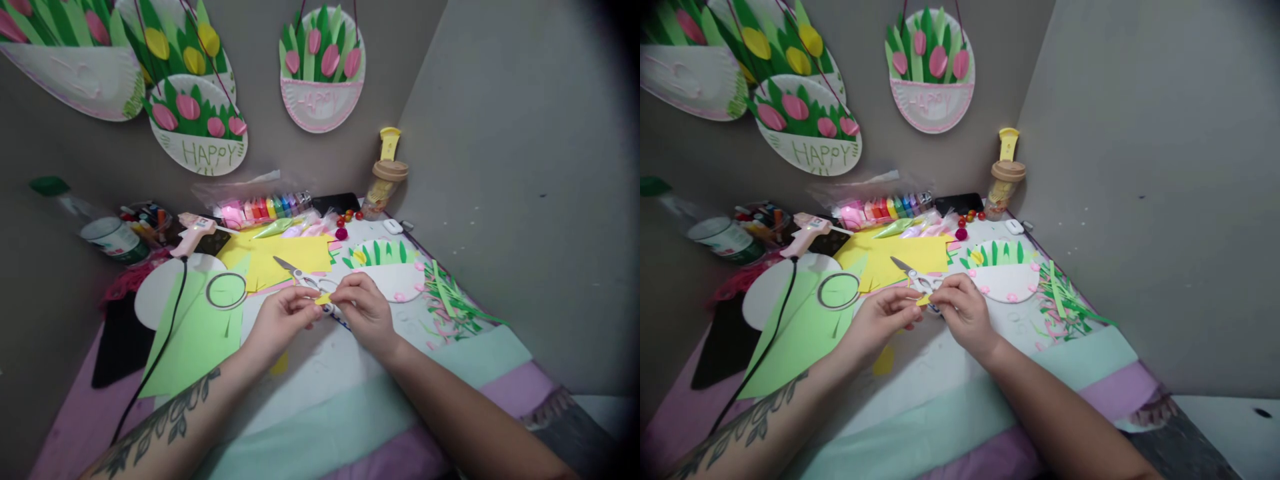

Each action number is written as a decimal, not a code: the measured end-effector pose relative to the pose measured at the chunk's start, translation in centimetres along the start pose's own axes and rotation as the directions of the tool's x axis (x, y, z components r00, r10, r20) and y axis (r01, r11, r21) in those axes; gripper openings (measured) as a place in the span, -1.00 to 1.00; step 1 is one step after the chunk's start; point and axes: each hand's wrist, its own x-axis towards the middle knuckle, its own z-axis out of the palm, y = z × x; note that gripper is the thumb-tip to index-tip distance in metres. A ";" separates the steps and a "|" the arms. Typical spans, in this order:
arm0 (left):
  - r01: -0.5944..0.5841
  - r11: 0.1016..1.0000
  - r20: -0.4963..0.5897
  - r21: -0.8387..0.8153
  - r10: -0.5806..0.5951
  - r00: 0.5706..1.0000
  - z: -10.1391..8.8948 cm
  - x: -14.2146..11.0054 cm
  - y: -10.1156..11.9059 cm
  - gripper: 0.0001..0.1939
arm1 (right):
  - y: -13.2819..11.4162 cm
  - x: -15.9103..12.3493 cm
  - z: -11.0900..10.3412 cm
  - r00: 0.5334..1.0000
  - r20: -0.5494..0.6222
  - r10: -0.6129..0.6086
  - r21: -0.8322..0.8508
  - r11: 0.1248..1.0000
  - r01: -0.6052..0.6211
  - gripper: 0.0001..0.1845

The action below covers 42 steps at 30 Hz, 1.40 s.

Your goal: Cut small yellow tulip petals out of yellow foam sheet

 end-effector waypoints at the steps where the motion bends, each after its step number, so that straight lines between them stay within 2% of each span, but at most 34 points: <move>1: -0.001 1.000 -0.013 -0.003 0.001 1.000 0.0 -0.1 0.0 -0.70 | 0.0 -0.1 0.0 1.000 0.000 -0.007 -0.014 1.000 0.007 -0.82; 5: -0.060 0.998 -0.043 0.025 0.061 0.997 0.1 -0.2 0.2 -0.77 | -0.1 0.0 0.1 1.000 0.024 0.019 0.003 1.000 -0.019 -0.84; 12: -0.144 0.974 -0.129 0.174 0.168 0.977 0.0 -0.3 -0.2 -0.88 | -0.3 0.5 0.2 0.990 0.032 0.140 0.183 0.973 -0.144 -0.90; 18: -0.177 0.975 -0.141 0.133 0.196 0.970 0.1 -0.1 -0.8 -0.87 | -0.2 0.3 0.7 0.978 0.056 0.199 0.292 0.934 -0.206 -0.93; 23: -0.208 0.971 -0.142 0.115 0.223 0.964 0.3 -0.2 -0.7 -0.85 | -0.4 -0.1 1.2 0.969 0.031 0.244 0.297 0.924 -0.242 -0.93; 30: -0.267 0.956 -0.203 0.122 0.287 0.936 0.3 -0.2 -0.6 -0.92 | -1.4 -0.2 1.9 0.951 0.009 0.310 0.300 0.906 -0.298 -0.97; 42: -0.294 0.954 -0.222 0.051 0.298 0.929 0.7 -0.2 -0.8 -0.87 | -2.1 -0.4 2.4 0.945 -0.029 0.325 0.378 0.879 -0.291 -0.92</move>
